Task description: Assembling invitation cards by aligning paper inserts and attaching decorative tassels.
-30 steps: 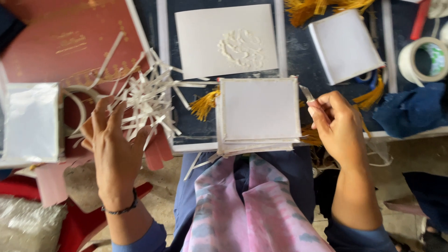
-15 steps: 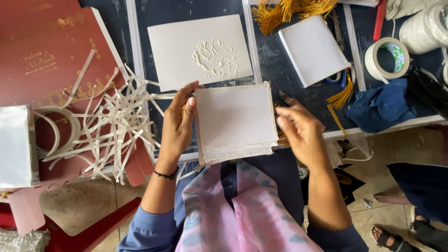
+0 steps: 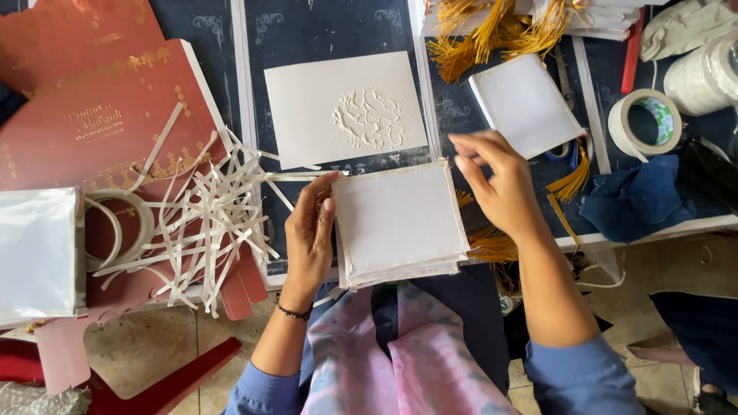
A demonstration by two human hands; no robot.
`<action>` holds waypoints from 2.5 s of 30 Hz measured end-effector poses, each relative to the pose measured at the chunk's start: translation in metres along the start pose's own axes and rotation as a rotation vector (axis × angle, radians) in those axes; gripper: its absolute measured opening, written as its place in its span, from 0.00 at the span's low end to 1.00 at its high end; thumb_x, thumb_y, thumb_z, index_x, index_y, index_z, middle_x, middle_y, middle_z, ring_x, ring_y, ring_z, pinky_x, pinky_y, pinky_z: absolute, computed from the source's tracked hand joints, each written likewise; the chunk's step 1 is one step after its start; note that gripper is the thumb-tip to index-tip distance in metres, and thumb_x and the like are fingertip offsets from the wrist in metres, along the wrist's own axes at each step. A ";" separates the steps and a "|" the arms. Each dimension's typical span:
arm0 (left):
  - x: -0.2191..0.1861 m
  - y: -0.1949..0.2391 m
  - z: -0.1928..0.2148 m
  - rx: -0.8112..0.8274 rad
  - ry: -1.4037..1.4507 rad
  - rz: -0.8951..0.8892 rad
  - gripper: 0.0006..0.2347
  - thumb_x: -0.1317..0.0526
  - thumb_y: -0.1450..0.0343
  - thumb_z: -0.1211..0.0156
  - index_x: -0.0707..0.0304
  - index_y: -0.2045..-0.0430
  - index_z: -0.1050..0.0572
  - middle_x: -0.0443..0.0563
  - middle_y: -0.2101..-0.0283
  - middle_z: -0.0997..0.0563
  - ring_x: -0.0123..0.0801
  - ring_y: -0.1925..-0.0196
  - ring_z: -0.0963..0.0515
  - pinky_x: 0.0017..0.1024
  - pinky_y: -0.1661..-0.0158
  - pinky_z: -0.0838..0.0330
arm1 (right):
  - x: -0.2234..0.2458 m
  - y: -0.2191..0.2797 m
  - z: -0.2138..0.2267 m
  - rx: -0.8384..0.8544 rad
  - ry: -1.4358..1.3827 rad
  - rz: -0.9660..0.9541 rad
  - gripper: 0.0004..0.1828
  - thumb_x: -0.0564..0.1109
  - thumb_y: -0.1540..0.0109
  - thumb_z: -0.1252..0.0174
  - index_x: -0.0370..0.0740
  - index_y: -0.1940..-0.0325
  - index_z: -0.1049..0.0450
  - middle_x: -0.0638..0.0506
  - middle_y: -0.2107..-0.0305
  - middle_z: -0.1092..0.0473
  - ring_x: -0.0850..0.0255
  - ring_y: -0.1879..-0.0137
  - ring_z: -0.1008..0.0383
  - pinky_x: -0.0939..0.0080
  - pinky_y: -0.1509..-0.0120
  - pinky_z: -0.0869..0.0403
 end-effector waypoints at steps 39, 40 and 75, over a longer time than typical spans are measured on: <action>0.006 0.003 -0.003 0.024 -0.235 -0.130 0.17 0.61 0.20 0.51 0.64 0.36 0.33 0.65 0.42 0.23 0.68 0.46 0.21 0.57 0.45 0.28 | 0.046 0.096 0.022 0.078 -1.434 -0.531 0.33 0.38 0.37 0.48 0.17 0.30 0.42 0.43 0.82 0.36 0.66 0.85 0.40 0.66 0.81 0.35; 0.004 0.003 -0.003 0.029 -0.230 -0.129 0.17 0.61 0.20 0.51 0.64 0.36 0.33 0.65 0.42 0.23 0.68 0.46 0.21 0.57 0.45 0.28 | 0.049 0.107 0.018 0.072 -1.430 -0.534 0.33 0.38 0.37 0.48 0.17 0.30 0.42 0.43 0.82 0.36 0.66 0.85 0.40 0.66 0.81 0.35; 0.004 0.005 -0.006 -0.017 -0.329 -0.180 0.15 0.69 0.21 0.51 0.66 0.39 0.33 0.57 0.42 0.23 0.45 0.45 0.22 0.37 0.43 0.28 | 0.118 0.152 -0.072 0.000 0.194 -0.108 0.32 0.36 0.32 0.45 0.34 0.23 0.44 0.54 0.67 0.29 0.64 0.66 0.29 0.63 0.54 0.25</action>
Point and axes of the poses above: each hand's wrist, its own y-axis away from the middle knuckle, its own z-axis out of the back of the hand, x = y × z, the point moved 1 cm from there along -y, towards the middle knuckle
